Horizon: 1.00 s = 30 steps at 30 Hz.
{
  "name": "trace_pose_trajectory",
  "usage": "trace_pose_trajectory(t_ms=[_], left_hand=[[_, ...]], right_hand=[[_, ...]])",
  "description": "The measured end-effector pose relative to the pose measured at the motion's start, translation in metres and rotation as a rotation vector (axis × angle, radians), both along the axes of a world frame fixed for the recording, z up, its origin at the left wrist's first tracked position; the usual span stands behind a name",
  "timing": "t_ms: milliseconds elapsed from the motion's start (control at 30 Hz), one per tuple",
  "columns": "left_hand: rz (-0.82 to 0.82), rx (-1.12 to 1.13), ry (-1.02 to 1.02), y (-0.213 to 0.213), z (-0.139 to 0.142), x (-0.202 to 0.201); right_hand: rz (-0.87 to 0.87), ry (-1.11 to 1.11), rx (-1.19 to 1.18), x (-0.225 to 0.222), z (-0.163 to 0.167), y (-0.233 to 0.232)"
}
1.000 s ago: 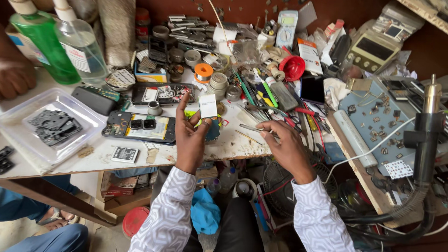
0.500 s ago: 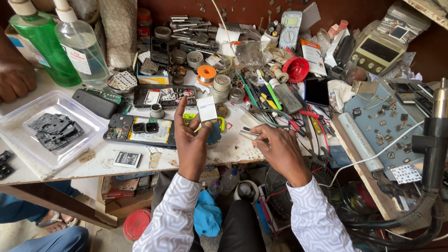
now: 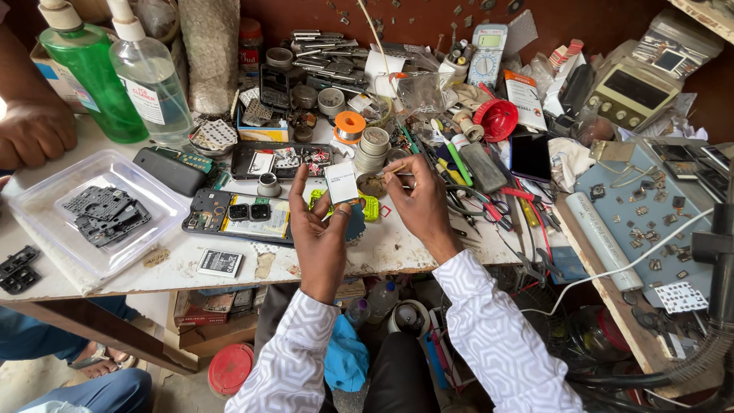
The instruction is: The person holds a phone motherboard in one hand and probes it with a yellow multimeter, testing points on the board. They then fit the board into a small phone housing, press the phone together, and finally plug a charger adapter into a wall power strip.
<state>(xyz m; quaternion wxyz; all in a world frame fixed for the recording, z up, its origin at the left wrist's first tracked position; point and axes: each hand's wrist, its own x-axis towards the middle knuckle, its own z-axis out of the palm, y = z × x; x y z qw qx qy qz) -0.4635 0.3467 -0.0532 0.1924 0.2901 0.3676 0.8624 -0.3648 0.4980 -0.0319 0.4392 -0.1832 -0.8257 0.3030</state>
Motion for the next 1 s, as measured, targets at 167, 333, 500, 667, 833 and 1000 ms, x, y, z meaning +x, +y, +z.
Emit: trace_pose_trajectory(t_ms=[167, 333, 500, 667, 833, 1000], left_hand=[[-0.016, 0.000, -0.015, 0.051, -0.006, -0.004], [-0.031, 0.011, -0.038, 0.086, -0.010, -0.012], [-0.026, -0.017, -0.037, 0.113, -0.017, 0.004], [-0.028, -0.012, -0.042, 0.145, -0.018, 0.015], [-0.025, -0.006, -0.042, 0.199, -0.013, 0.025], [-0.020, 0.004, -0.031, 0.229, -0.011, 0.027]], right_hand=[[0.072, -0.014, 0.002, -0.012, 0.010, 0.045], [0.080, -0.052, -0.005, -0.021, 0.002, 0.081], [0.071, -0.092, 0.018, -0.004, -0.007, 0.114], [0.033, -0.151, 0.070, 0.006, -0.013, 0.144], [0.063, -0.133, 0.137, 0.015, -0.010, 0.202], [0.091, -0.106, 0.179, 0.017, -0.012, 0.232]])
